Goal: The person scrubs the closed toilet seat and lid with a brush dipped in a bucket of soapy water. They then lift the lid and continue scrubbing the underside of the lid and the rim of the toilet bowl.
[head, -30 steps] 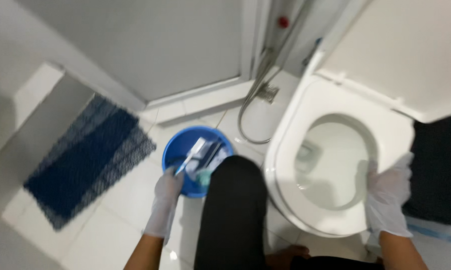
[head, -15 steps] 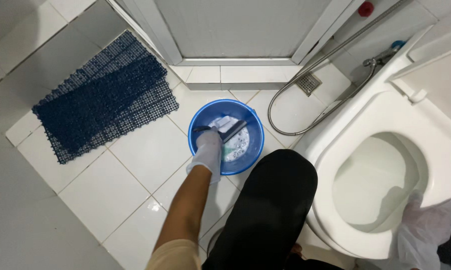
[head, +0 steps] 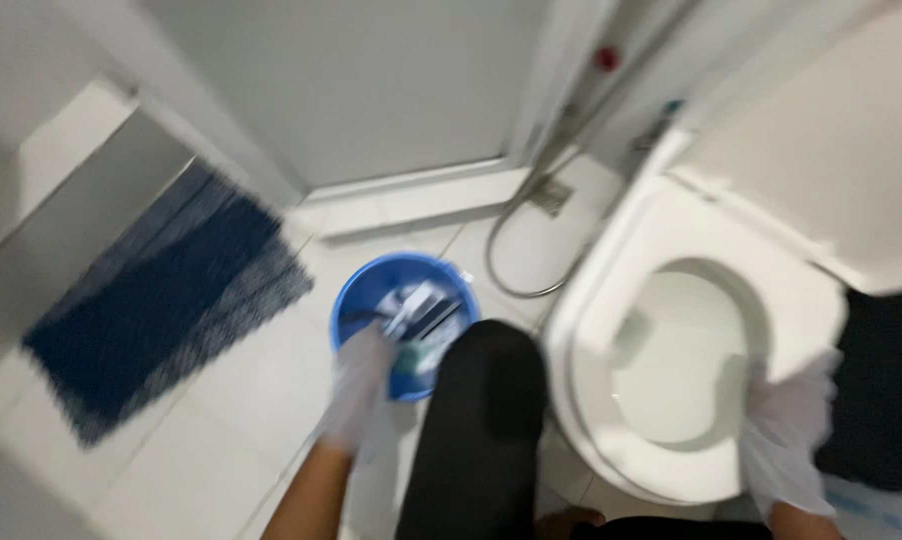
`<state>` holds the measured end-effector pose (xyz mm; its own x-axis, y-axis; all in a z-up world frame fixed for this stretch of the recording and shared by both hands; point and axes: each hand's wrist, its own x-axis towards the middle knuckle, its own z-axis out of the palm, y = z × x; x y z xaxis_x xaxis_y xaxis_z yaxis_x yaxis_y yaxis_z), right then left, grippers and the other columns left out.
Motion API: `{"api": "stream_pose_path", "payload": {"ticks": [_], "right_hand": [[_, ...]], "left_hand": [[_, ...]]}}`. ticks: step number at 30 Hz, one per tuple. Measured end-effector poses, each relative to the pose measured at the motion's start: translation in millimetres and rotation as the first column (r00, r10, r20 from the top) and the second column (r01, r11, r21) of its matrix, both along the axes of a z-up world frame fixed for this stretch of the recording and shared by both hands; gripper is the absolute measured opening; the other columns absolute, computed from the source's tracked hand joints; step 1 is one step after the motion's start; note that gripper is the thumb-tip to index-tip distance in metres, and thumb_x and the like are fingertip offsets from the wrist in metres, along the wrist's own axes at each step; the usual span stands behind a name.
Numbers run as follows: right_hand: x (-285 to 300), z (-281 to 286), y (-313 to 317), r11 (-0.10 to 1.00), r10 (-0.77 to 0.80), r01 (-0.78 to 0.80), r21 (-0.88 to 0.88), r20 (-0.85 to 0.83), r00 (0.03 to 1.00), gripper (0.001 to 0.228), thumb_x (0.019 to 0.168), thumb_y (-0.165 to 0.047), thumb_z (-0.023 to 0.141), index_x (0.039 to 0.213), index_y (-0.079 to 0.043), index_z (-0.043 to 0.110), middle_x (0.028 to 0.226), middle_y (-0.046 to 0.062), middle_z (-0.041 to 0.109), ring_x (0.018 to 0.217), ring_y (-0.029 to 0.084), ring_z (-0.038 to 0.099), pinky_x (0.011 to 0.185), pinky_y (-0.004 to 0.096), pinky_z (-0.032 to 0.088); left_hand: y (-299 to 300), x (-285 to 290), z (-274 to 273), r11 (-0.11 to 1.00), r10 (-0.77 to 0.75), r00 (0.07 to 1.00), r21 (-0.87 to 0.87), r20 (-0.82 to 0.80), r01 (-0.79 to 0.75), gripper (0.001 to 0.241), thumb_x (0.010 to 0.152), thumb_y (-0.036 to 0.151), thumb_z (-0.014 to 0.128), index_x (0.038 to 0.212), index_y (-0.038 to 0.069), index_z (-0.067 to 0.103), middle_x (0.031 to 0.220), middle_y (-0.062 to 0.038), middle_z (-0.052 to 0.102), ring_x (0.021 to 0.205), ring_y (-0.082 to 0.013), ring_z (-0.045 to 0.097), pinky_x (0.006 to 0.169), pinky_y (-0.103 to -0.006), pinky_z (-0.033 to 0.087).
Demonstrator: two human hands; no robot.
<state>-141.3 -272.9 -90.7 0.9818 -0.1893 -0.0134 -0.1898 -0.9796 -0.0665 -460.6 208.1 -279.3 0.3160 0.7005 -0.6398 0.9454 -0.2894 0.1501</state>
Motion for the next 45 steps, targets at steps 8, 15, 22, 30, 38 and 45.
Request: {"api": "stream_pose_path", "payload": {"ticks": [8, 15, 22, 30, 38, 45], "right_hand": [[12, -11, -10, 0.989, -0.031, 0.038, 0.139, -0.057, 0.998, 0.097, 0.103, -0.053, 0.063, 0.176, -0.007, 0.020, 0.151, 0.030, 0.056, 0.125, 0.055, 0.065, 0.096, 0.069, 0.053], [-13, -25, -22, 0.883, 0.224, -0.404, 0.239, 0.543, 0.809, 0.090, 0.115, -0.061, 0.044, 0.171, 0.009, 0.039, 0.165, 0.036, 0.046, 0.154, 0.049, 0.045, 0.128, 0.057, 0.034], [-38, 28, 50, 0.570, 0.162, 0.039, 0.821, -0.159, 0.974, 0.074, 0.108, -0.067, 0.049, 0.168, -0.024, 0.048, 0.171, 0.008, 0.050, 0.159, 0.033, 0.044, 0.132, 0.051, 0.035], [22, 31, 55, 0.371, 0.065, -0.011, 0.928, -0.014, 0.998, 0.062, 0.111, -0.047, 0.060, 0.156, -0.004, 0.062, 0.143, 0.023, 0.069, 0.129, 0.034, 0.061, 0.115, 0.054, 0.047], [54, 151, 38, 0.817, 0.177, -0.207, 0.538, 0.107, 0.978, 0.045, 0.115, -0.029, 0.058, 0.144, 0.003, 0.068, 0.118, 0.033, 0.074, 0.108, 0.047, 0.074, 0.084, 0.060, 0.056], [137, 256, 15, 0.844, 0.433, -0.511, 0.164, 0.355, 0.829, 0.043, 0.120, -0.040, 0.061, 0.159, -0.026, 0.069, 0.100, 0.010, 0.070, 0.088, 0.033, 0.065, 0.077, 0.045, 0.047]], "left_hand": [[-6, 14, 217, 0.982, -0.079, 0.926, 0.191, 0.369, 0.007, 0.053, 0.099, 0.045, 0.051, 0.150, 0.045, 0.064, 0.137, -0.013, 0.075, 0.122, -0.0444, 0.071, 0.101, -0.0523, 0.056], [-174, 176, 238, 0.934, 0.091, 0.739, -0.314, 0.668, 0.169, 0.062, 0.101, 0.009, 0.062, 0.161, -0.001, 0.054, 0.144, -0.038, 0.066, 0.142, -0.0485, 0.060, 0.123, -0.0595, 0.044], [-306, 245, 217, 0.808, -0.051, 0.276, -0.123, 0.960, 0.576, 0.067, 0.108, 0.014, 0.045, 0.172, 0.005, 0.028, 0.162, -0.035, 0.047, 0.150, -0.0520, 0.046, 0.130, -0.0583, 0.038], [-314, 311, 145, 0.551, -0.249, 0.077, 0.076, 0.965, 0.831, 0.079, 0.100, 0.017, 0.060, 0.170, -0.002, 0.030, 0.164, -0.031, 0.048, 0.155, -0.0463, 0.043, 0.133, -0.0547, 0.032], [-265, 332, 161, 0.651, -0.585, 0.364, 0.153, 0.725, 0.743, 0.044, 0.106, 0.043, 0.059, 0.142, 0.020, 0.073, 0.133, -0.011, 0.078, 0.131, -0.0311, 0.072, 0.112, -0.0464, 0.056], [-189, 323, 193, 0.598, -0.758, 0.303, 0.429, 0.578, 0.678, 0.050, 0.091, 0.025, 0.076, 0.136, 0.010, 0.063, 0.143, -0.015, 0.066, 0.137, -0.0374, 0.056, 0.109, -0.0538, 0.049]]}}
